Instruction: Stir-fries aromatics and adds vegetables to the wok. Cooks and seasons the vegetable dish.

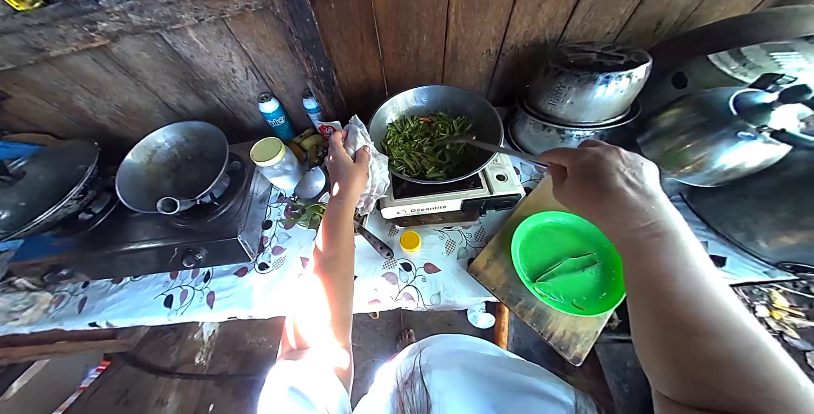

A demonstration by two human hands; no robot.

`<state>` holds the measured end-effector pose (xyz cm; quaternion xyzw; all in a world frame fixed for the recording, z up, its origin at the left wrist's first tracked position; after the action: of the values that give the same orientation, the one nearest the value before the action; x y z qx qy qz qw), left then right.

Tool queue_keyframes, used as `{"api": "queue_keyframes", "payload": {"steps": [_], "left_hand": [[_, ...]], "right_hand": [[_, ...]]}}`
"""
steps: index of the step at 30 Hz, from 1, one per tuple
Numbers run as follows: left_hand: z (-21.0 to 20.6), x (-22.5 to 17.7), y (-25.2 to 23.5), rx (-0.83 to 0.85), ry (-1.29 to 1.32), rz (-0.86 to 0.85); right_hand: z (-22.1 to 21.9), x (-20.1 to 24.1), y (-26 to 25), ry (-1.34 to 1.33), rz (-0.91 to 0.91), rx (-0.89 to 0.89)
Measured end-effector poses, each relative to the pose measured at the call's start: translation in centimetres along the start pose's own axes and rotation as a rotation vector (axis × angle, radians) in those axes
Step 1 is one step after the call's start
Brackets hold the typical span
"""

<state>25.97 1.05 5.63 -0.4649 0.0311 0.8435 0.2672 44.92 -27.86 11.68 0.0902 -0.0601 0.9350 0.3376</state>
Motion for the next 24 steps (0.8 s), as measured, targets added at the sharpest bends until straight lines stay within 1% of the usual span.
{"api": "queue_keyframes", "payload": {"steps": [2,5,7,9,13,15,17,18,21,22,24], "left_hand": [[-0.1,0.0,-0.1,-0.009,0.006,-0.002],[-0.1,0.0,0.0,-0.030,0.010,-0.006],[0.0,-0.3,0.2,-0.031,0.000,-0.005],[0.0,-0.4,0.3,-0.047,-0.017,-0.006],[0.0,-0.7,0.5,-0.058,-0.049,0.005],[0.0,-0.8,0.4,-0.052,-0.057,0.006],[0.0,-1.1,0.5,-0.047,-0.064,0.012],[0.0,-1.1,0.6,-0.049,-0.068,0.014],[0.1,-1.1,0.6,-0.059,-0.073,0.000],[0.1,-1.2,0.6,-0.056,-0.079,-0.002],[0.1,-1.4,0.6,-0.051,-0.088,-0.006]], "right_hand": [[-1.4,-0.7,-1.6,-0.150,-0.030,-0.008],[-6.9,-2.1,-3.0,-0.395,-0.016,-0.022],[-10.1,-2.9,-2.4,-0.453,-0.041,0.030],[-10.9,-3.4,-1.4,-0.455,-0.070,0.042],[-11.1,-4.5,0.1,-0.521,0.072,-0.209],[-12.6,-5.3,0.7,-0.520,0.099,-0.214],[-14.1,-5.6,1.3,-0.487,0.070,-0.182],[-14.5,-5.6,1.6,-0.479,0.076,-0.202],[-14.8,-5.9,2.3,-0.480,0.143,-0.336],[-15.0,-6.1,2.4,-0.461,0.152,-0.354],[-15.3,-6.8,2.4,-0.392,0.139,-0.332]]}}
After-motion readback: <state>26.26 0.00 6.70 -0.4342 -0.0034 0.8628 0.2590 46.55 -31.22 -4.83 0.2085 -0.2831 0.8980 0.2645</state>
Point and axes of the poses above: each hand's wrist, its own y-axis away from the middle knuckle, its own z-axis out of the back of the hand, x = y × z, the point moved 2 cm from there along -y, towards the middle knuckle, and after that the axes turned 6 degrees about x, right-handed, at the moved point
